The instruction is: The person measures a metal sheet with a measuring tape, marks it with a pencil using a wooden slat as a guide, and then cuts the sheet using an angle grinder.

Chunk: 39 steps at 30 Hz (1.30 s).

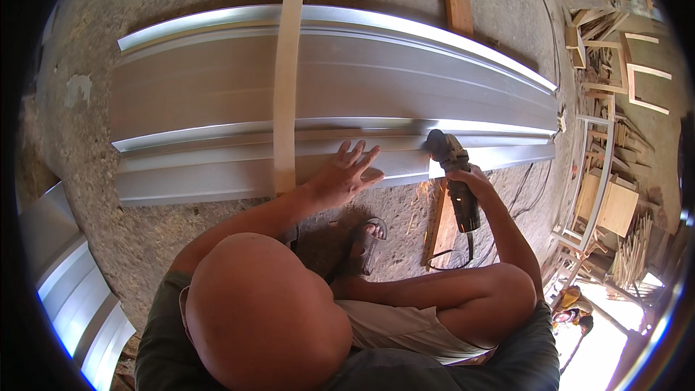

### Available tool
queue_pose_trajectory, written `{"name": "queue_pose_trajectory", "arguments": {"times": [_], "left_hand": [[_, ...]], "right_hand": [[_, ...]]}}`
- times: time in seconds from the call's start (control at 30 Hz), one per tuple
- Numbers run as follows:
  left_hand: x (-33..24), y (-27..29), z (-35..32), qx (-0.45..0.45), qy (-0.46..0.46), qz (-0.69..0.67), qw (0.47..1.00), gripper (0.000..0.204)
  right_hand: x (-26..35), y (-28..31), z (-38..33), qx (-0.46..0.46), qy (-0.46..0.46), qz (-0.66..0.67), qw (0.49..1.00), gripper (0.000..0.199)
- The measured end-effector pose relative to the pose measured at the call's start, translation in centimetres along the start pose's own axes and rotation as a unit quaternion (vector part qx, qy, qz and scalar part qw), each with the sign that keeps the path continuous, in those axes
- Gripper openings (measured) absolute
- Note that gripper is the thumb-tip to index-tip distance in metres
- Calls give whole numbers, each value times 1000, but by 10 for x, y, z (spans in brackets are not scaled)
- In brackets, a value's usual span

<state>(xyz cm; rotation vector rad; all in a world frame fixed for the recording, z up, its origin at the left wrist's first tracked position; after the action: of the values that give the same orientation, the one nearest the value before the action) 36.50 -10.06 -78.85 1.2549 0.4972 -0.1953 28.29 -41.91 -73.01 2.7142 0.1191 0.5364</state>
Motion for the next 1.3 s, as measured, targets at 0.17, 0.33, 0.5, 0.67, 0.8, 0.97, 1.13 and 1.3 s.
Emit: {"name": "queue_pose_trajectory", "arguments": {"times": [0.17,0.33,0.5,0.67,0.8,0.97,1.13,1.3], "left_hand": [[0,2,1,4,0,6,1000,58],[-1,1,1,-5,-2,7,1000,58],[-1,-2,-1,-21,-2,-5,1000,58],[-1,-2,1,-15,-5,-6,1000,57],[-2,-4,0,-11,-5,-1,1000,58],[-1,-7,0,-12,-4,-8,1000,61],[0,-7,0,-11,-2,-32,999,62],[-2,0,1,-18,-12,-2,1000,61]], "right_hand": [[7,-1,1,-5,22,14,1000,35],[6,5,8,3,2,5,1000,36],[4,-1,9,9,0,18,1000,39],[5,1,5,0,1,15,1000,41],[15,6,-3,-9,32,41,999,44],[43,13,-15,-10,81,49,995,51],[45,17,-9,-4,52,47,998,44],[44,18,-3,10,64,68,996,44]]}}
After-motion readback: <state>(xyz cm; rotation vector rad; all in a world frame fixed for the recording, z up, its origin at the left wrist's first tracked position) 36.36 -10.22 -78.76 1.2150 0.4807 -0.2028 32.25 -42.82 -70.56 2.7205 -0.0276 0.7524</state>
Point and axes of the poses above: each hand's wrist, its own z-axis towards the middle knuckle, its own y-axis out of the back of the hand, x = y × z, the point moved 7 cm from there along z, towards the middle knuckle, and after that the axes turned 3 degrees about -y, right-handed, at the moved point
